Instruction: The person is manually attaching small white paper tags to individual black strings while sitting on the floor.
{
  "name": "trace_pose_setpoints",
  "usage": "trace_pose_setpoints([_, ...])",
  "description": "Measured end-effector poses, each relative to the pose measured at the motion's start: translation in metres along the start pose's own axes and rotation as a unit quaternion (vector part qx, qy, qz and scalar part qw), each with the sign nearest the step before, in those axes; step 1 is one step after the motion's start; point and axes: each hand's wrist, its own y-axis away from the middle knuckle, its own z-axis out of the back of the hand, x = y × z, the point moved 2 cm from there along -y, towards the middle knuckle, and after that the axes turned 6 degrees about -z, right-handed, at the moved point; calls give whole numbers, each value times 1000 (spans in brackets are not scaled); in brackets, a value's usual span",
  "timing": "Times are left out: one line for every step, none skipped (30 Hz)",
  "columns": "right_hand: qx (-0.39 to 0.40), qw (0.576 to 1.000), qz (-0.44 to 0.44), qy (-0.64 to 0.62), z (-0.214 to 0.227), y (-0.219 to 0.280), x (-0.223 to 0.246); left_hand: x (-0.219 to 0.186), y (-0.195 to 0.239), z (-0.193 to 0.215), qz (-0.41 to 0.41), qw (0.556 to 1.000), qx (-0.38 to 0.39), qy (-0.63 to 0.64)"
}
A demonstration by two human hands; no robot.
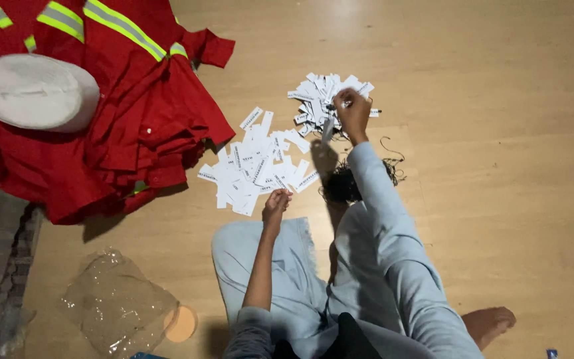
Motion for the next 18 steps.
trace_pose_setpoints([-1,1000,2,-2,8,-8,18,-2,-1,0,-3,1000,0,0])
trace_pose_setpoints([-23,999,-9,-45,18,-16,36,-3,-1,-1,-2,1000,-1,-1])
trace_pose_setpoints([-42,995,-21,-87,28,-22,52,-3,0,-1,1,1000,-3,-1])
trace_pose_setpoints([-42,995,-19,-88,24,-20,45,-6,-1,-1,-2,1000,-4,-1])
trace_pose_setpoints([-47,998,-16,-30,22,-16,36,-7,-1,-2,0,1000,0,0])
trace_pose_setpoints([-52,998,-12,29,19,-12,27,-7,0,-3,3,1000,3,1])
trace_pose_setpoints([-53,998,-13,29,12,-1,-2,-4,-2,-3,3,1000,4,1])
trace_pose_setpoints([13,997,-61,48,2,11,-33,-1,-3,-4,4,1000,7,0])
trace_pose_setpoints([80,989,-108,65,-10,22,-63,2,-5,-3,4,1000,7,0])
trace_pose_setpoints([80,989,-107,64,-8,38,-72,1,-6,-4,4,1000,7,0])
trace_pose_setpoints([142,975,-115,127,-8,57,-81,0,-4,-4,10,1000,9,-4])
trace_pose_setpoints([203,953,-122,188,-8,77,-91,0,-3,-4,16,1000,12,-9])
trace_pose_setpoints([204,953,-122,188,-10,89,-103,-2,-2,-4,17,1000,12,-9])
trace_pose_setpoints([221,939,-115,238,-12,101,-115,-4,0,-4,17,1000,15,-10])
trace_pose_setpoints([237,922,-106,289,-13,113,-128,-7,1,-6,16,1000,20,-10])
trace_pose_setpoints([236,921,-107,289,-11,122,-130,-6,2,-6,17,1000,20,-10])
trace_pose_setpoints([252,909,-94,319,-9,130,-133,-7,1,-7,15,1000,19,-14])
trace_pose_setpoints([267,895,-80,348,-8,139,-135,-7,1,-8,14,1000,17,-19])
